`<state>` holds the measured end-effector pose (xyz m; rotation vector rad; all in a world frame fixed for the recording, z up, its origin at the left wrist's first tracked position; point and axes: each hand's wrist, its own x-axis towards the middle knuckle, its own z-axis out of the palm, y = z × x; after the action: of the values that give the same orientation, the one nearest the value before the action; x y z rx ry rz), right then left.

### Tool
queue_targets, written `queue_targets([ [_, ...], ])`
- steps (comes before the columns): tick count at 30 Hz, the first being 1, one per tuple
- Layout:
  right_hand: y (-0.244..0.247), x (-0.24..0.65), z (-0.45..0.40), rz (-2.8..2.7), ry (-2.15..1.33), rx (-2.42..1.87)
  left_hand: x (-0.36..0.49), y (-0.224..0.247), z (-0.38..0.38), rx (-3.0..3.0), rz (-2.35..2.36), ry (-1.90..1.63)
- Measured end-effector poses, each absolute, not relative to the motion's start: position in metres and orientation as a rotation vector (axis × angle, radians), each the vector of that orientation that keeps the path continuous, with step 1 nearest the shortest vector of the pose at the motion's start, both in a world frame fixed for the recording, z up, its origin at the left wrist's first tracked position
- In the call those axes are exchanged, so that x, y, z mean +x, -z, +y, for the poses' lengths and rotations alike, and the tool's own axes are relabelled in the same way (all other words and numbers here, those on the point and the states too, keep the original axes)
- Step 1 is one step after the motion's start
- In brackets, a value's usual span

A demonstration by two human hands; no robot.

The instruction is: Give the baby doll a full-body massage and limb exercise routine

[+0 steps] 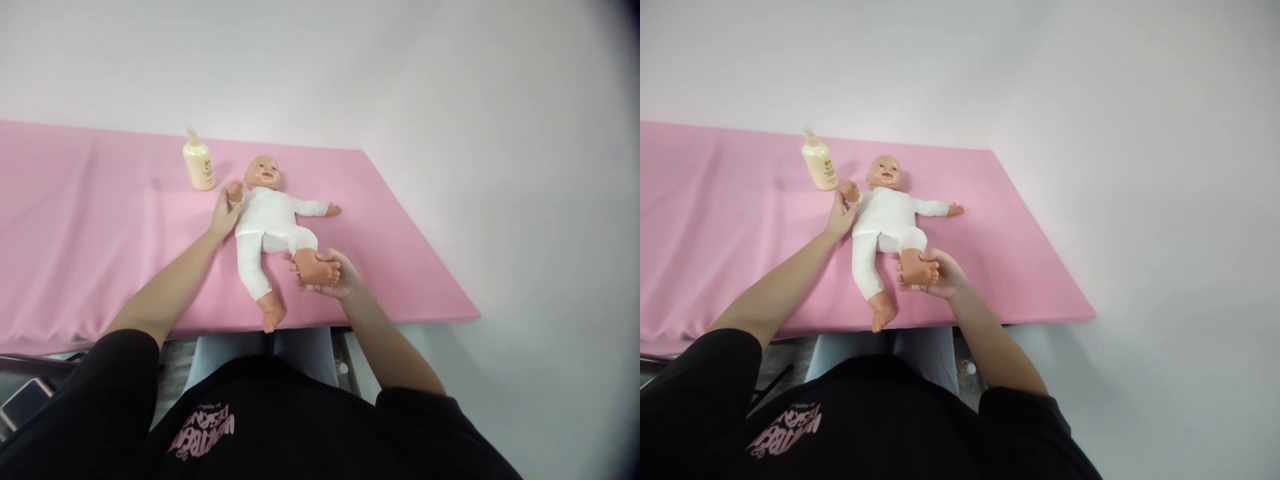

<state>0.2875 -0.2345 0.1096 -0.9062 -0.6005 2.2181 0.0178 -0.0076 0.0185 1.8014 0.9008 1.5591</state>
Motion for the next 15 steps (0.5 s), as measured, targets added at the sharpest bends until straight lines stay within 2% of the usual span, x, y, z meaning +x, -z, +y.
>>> queue_targets([
  [7,-0.088,0.280,-0.133,-0.645,-2.314,-0.689,0.017,-0.023,-0.015,2.527,0.771,-1.238],
  [11,-0.061,0.277,-0.103,-0.674,-2.281,-0.764,0.017,-0.023,-0.019,2.586,0.778,-1.208],
  [15,-0.036,0.284,-0.107,-0.798,-2.306,-0.491,0.016,-0.017,-0.018,2.416,0.815,-1.297],
])
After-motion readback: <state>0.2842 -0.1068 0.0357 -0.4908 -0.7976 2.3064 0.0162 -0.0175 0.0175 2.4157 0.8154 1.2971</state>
